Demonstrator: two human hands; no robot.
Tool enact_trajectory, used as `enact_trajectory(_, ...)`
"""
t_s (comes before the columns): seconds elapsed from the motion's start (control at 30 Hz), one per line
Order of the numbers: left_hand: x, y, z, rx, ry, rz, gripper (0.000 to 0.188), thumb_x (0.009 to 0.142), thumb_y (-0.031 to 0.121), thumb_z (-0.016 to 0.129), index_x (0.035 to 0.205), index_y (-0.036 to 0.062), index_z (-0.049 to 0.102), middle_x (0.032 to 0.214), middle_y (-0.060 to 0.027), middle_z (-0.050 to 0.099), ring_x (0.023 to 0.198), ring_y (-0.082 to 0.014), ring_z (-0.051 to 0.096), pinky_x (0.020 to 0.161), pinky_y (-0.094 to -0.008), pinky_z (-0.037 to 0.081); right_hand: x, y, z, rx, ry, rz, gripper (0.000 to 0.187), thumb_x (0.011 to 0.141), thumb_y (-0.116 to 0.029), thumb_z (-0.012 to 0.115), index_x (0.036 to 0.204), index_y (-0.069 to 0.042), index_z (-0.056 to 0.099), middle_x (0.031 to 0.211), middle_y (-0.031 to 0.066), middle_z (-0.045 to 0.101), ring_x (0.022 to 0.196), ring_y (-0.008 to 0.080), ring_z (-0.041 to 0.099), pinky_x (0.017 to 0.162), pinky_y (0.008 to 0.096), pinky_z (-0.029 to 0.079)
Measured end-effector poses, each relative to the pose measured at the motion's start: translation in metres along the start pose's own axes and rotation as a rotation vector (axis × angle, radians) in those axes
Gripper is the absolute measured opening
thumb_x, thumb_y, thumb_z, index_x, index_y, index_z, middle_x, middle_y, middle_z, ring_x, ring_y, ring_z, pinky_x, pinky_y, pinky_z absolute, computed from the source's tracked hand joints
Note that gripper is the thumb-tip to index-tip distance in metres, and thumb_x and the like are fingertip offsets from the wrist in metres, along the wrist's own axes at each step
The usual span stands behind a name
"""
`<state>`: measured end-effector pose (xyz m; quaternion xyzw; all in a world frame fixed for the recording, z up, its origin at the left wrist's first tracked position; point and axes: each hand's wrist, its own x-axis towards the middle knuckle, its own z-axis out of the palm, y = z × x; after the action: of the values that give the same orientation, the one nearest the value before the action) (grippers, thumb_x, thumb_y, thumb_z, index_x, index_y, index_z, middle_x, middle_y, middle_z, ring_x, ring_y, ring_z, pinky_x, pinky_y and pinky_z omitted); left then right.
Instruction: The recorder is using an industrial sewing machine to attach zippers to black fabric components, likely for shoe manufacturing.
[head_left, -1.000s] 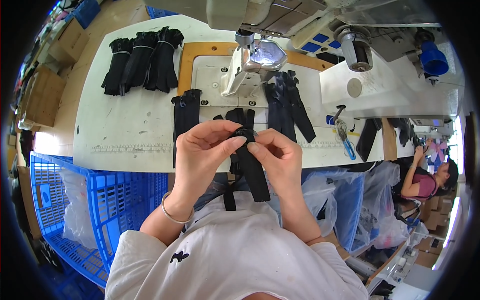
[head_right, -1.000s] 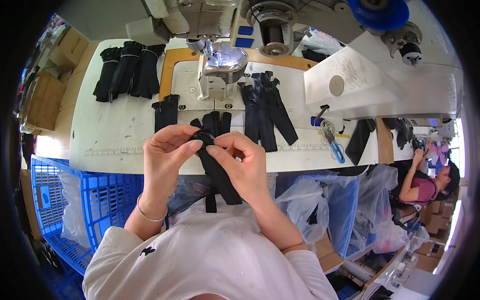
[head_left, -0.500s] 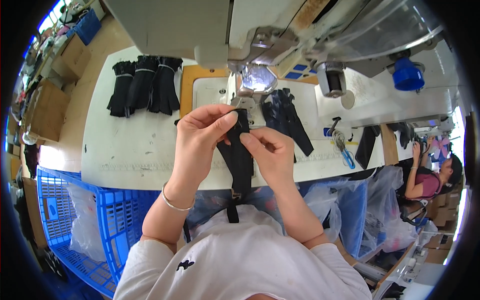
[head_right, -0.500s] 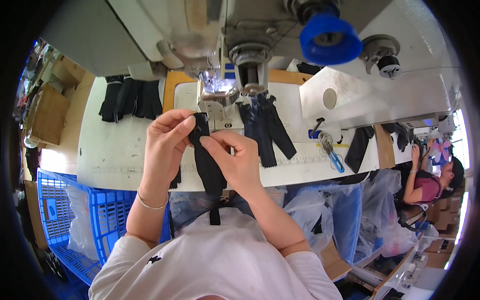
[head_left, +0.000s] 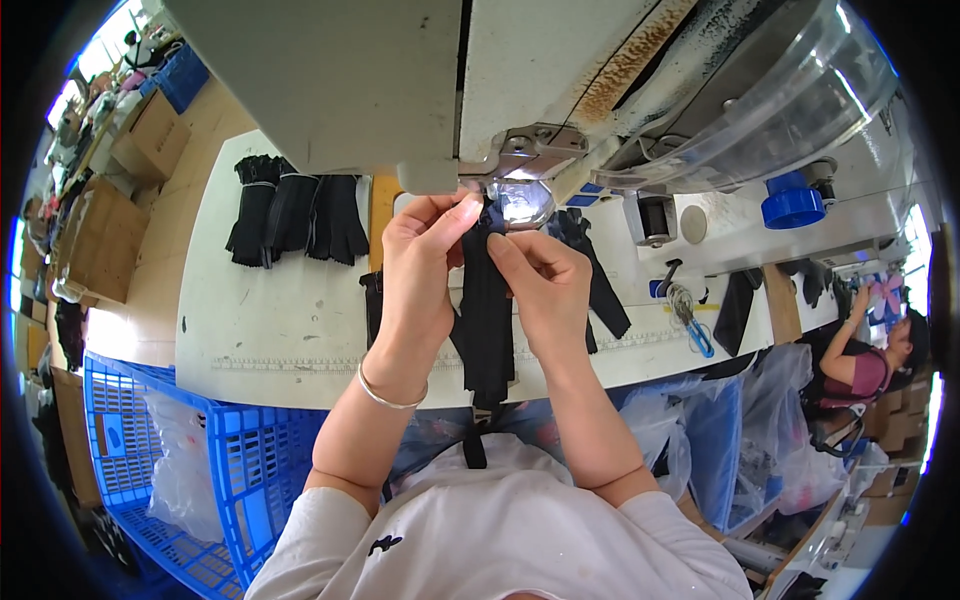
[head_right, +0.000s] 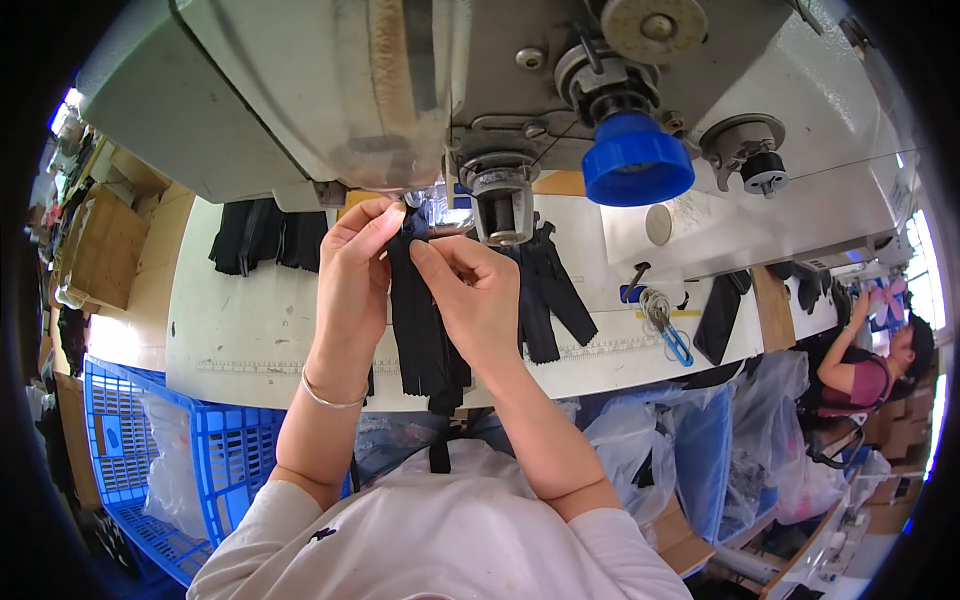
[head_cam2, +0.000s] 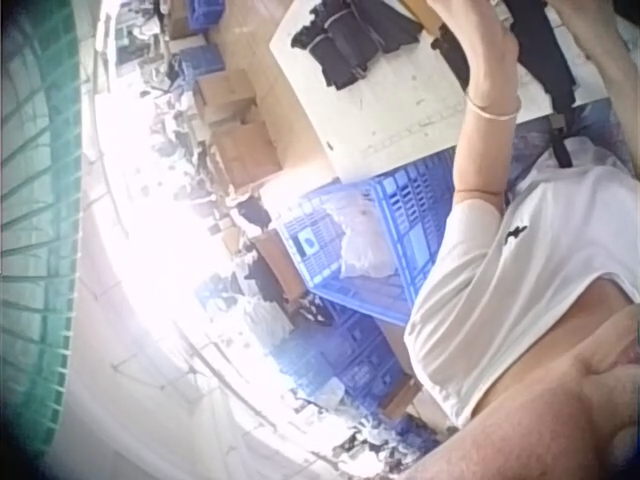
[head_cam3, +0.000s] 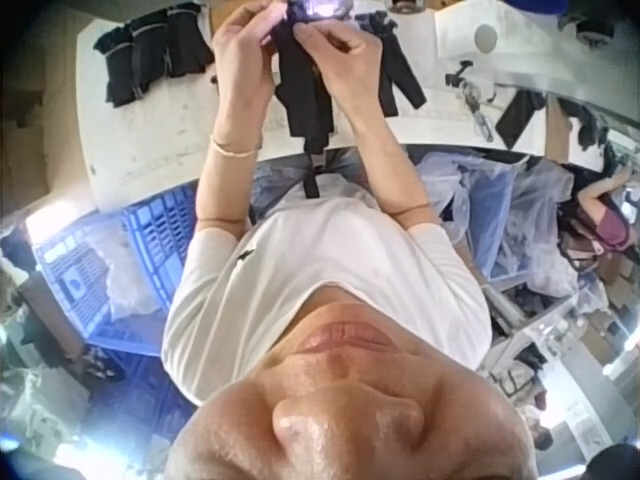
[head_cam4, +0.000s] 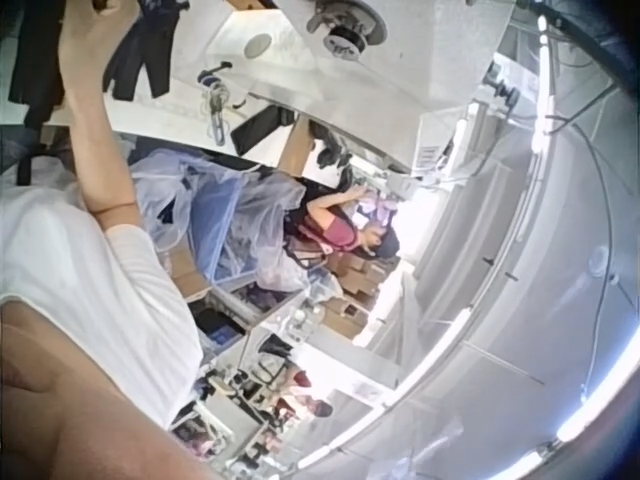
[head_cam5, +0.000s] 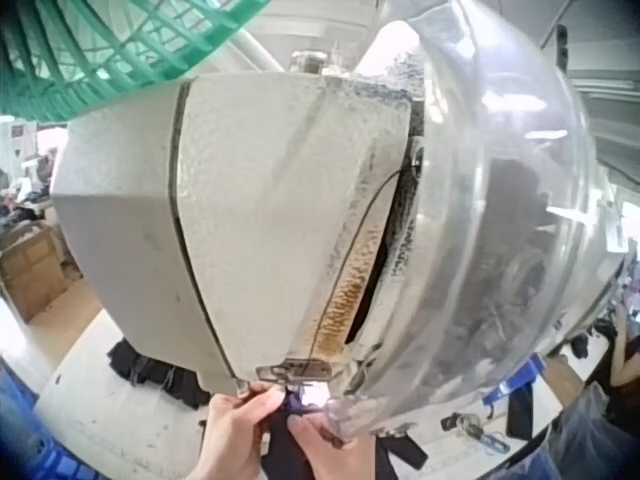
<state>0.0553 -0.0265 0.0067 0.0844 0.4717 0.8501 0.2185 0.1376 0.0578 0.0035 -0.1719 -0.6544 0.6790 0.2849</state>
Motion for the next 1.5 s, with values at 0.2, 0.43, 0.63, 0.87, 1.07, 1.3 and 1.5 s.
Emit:
enact_trajectory(0.2,0.002,-0.002,0.001,-0.025,0.025,-0.02,0.015,0.083,0.016,0.069,0.093,0.0068,0.064,0.077,0.005,0.057,0.063,-0.0027,0.045,0.056,-0.0189,0.035,0.003,0.0,0.0,0.006,-0.008,-0.017,0.015,0.087,-0.01,0.067,0.082,0.003,0.067,0.061,-0.0065,0.053,0.056,-0.0008,0.04,0.048,0.0181,0.03)
enact_trajectory(0.43,-0.002,-0.003,0.005,-0.059,0.047,-0.039,0.007,0.086,0.014,0.064,0.089,0.0087,0.061,0.081,0.0042,0.057,0.068,-0.004,0.049,0.062,-0.0196,0.04,0.0,0.0,0.0,-0.02,0.019,-0.047,0.014,0.086,-0.01,0.067,0.081,0.004,0.067,0.061,-0.006,0.053,0.057,-0.0007,0.041,0.049,0.0183,0.031)
enact_trajectory(0.63,-0.008,-0.009,0.003,0.16,-0.006,0.13,0.015,0.091,0.014,0.061,0.101,0.0047,0.056,0.081,0.0032,0.054,0.07,-0.0037,0.047,0.062,-0.0197,0.039,-0.002,0.0,-0.003,-0.099,0.037,-0.056,0.016,0.086,-0.011,0.068,0.082,0.004,0.066,0.061,-0.0035,0.056,0.057,0.0006,0.043,0.05,0.0199,0.035)
enact_trajectory(0.87,-0.038,-0.024,-0.022,0.286,0.002,0.206,0.012,0.083,0.002,0.07,0.086,0.0021,0.059,0.074,0.0032,0.057,0.066,-0.0015,0.049,0.06,-0.0164,0.04,-0.053,0.02,-0.02,-0.304,-0.026,0.04,0.017,0.081,-0.012,0.072,0.087,0.003,0.067,0.069,0.0084,0.065,0.061,0.0078,0.057,0.057,0.024,0.045)
enact_trajectory(1.07,-0.037,-0.019,-0.021,0.195,-0.011,0.07,0.011,0.085,0.006,0.07,0.086,0.0026,0.06,0.075,0.0037,0.06,0.067,-0.0011,0.051,0.06,-0.0167,0.04,-0.051,0.018,-0.025,-0.382,-0.073,-0.088,0.017,0.083,-0.009,0.069,0.092,0.005,0.066,0.073,0.0104,0.064,0.06,0.014,0.058,0.057,0.0264,0.044)
enact_trajectory(1.3,-0.039,-0.023,-0.023,0.06,-0.058,-0.055,0.009,0.088,0.012,0.067,0.086,0.0056,0.061,0.074,0.0042,0.061,0.061,-0.0004,0.051,0.053,-0.0155,0.038,-0.056,0.014,-0.031,-0.272,-0.131,-0.007,0.015,0.086,-0.007,0.066,0.094,0.005,0.065,0.075,0.0109,0.062,0.064,0.0154,0.056,0.059,0.0265,0.043)
enact_trajectory(1.5,-0.039,-0.024,-0.024,-0.085,-0.085,-0.148,0.009,0.089,0.012,0.066,0.083,0.0085,0.06,0.073,0.0055,0.06,0.059,-0.0002,0.052,0.052,-0.0142,0.038,-0.056,0.012,-0.032,-0.242,-0.169,-0.031,0.014,0.088,-0.007,0.063,0.094,0.006,0.064,0.075,0.0111,0.062,0.064,0.016,0.055,0.06,0.0273,0.043)
